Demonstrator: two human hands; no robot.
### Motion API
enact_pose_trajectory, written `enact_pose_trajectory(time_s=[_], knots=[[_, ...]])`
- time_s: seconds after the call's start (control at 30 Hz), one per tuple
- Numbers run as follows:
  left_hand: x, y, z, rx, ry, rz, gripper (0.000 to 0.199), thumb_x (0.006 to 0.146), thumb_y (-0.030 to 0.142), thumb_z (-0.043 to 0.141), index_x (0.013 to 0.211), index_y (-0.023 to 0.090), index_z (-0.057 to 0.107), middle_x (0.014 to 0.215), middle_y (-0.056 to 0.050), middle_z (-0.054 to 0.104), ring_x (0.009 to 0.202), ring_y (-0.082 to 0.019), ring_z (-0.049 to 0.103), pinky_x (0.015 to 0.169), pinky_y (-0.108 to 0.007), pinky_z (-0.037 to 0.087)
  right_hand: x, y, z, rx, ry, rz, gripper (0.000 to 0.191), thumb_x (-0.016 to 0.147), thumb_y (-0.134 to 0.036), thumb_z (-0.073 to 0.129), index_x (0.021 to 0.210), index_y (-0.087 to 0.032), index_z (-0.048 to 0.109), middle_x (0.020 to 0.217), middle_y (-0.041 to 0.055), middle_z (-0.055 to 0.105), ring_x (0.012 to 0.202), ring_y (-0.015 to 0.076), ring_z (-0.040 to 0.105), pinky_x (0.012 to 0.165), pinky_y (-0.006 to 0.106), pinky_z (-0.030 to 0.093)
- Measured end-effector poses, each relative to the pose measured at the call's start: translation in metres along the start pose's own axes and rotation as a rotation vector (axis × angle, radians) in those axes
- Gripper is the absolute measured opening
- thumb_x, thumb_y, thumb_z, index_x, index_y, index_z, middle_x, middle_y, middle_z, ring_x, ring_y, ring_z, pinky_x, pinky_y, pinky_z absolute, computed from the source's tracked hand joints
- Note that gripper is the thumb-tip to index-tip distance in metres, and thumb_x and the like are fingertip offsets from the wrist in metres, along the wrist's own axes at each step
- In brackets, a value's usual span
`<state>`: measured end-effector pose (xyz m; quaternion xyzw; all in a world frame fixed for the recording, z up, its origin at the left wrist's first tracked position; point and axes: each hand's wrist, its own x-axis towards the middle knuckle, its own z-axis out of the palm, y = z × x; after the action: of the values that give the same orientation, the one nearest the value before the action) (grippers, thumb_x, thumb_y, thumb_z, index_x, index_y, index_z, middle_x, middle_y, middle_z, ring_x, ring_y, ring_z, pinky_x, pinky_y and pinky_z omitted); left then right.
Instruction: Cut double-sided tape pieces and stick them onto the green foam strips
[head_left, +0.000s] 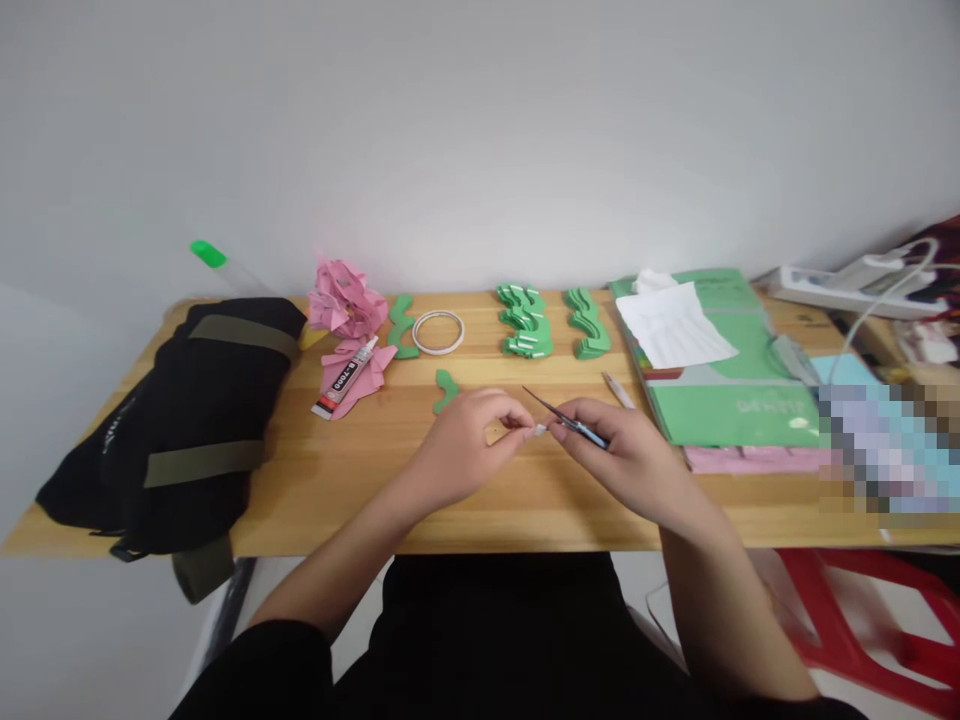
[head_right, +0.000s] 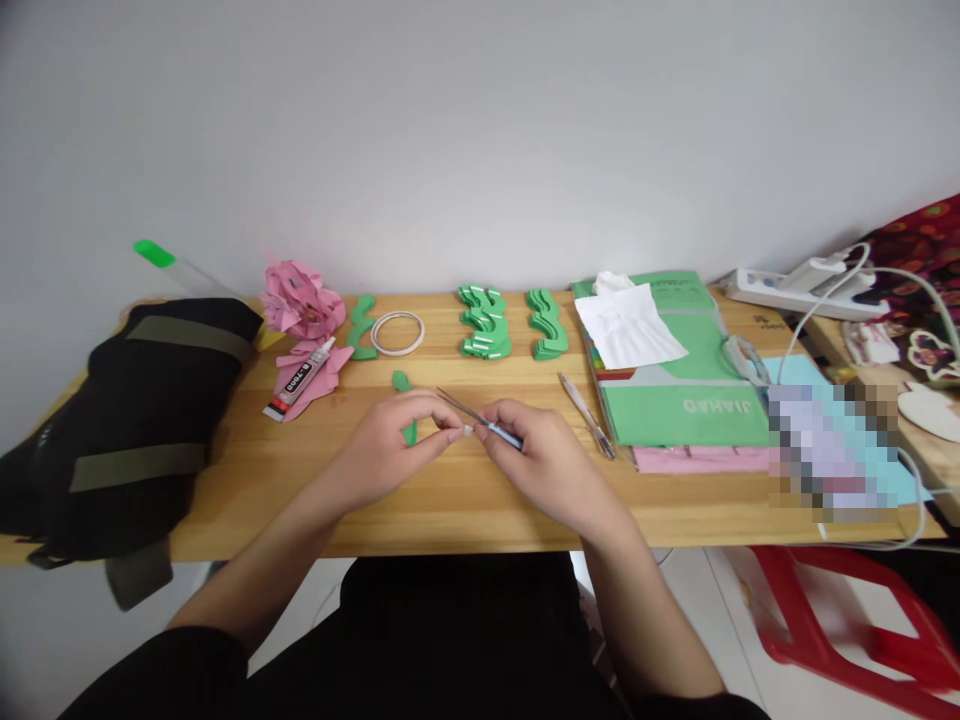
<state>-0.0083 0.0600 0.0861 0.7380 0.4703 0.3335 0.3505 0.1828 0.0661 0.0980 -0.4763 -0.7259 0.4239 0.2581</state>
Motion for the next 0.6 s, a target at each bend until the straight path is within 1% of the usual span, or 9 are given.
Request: enact_pose_trajectory(time_s=[0.23, 0.33, 0.43, 0.5, 0.6], knots=[[0.000, -0.002, 0.003, -0.007, -0.016, -0.011, 0.013, 0.084, 0.017, 0.058, 0.073, 0.019, 0.062, 0.074, 0.001, 0.068, 0.075, -0.014, 0.063, 0.075, -0.029, 0.048, 0.000, 0.002, -0.001, -0.015, -0.003, -0.010, 0.022, 0.088, -0.034, 0.052, 0.078, -0.021, 0.066, 0.070, 0.0026, 0.069, 0.066, 0.0184, 0.060, 0.062, 0.028, 0.045], [0.001, -0.003, 0.004, 0.008, 0.003, 0.003, 0.012, 0.084, 0.016, 0.059, 0.072, 0.018, 0.062, 0.074, 0.001, 0.068, 0.075, -0.014, 0.063, 0.076, -0.029, 0.048, 0.001, 0.004, 0.002, -0.020, 0.027, -0.022, 0.017, 0.086, -0.030, 0.053, 0.084, -0.021, 0.068, 0.075, 0.0031, 0.072, 0.067, 0.0195, 0.064, 0.064, 0.030, 0.046], [0.004, -0.005, 0.003, 0.000, 0.040, -0.017, 0.012, 0.083, 0.015, 0.059, 0.071, 0.019, 0.062, 0.076, 0.000, 0.069, 0.076, -0.015, 0.064, 0.077, -0.030, 0.049, 0.002, 0.006, 0.008, 0.006, 0.086, -0.022, 0.017, 0.084, -0.029, 0.056, 0.091, -0.022, 0.070, 0.081, 0.0040, 0.074, 0.070, 0.0208, 0.066, 0.065, 0.031, 0.048], [0.006, -0.005, 0.002, -0.016, 0.065, -0.056, 0.012, 0.082, 0.016, 0.059, 0.071, 0.019, 0.063, 0.077, 0.000, 0.071, 0.076, -0.015, 0.065, 0.076, -0.030, 0.050, 0.002, 0.008, 0.014, 0.042, 0.130, -0.001, 0.020, 0.084, -0.030, 0.056, 0.096, -0.023, 0.070, 0.074, 0.0034, 0.072, 0.065, 0.0201, 0.064, 0.061, 0.031, 0.047], [0.010, -0.004, 0.001, -0.045, 0.107, -0.107, 0.012, 0.081, 0.016, 0.060, 0.070, 0.020, 0.063, 0.078, 0.000, 0.072, 0.075, -0.014, 0.065, 0.076, -0.029, 0.051, 0.000, 0.010, 0.021, 0.079, 0.157, 0.041, 0.028, 0.086, -0.032, 0.056, 0.108, -0.023, 0.069, 0.056, -0.0020, 0.059, 0.051, 0.0157, 0.052, 0.051, 0.027, 0.039]])
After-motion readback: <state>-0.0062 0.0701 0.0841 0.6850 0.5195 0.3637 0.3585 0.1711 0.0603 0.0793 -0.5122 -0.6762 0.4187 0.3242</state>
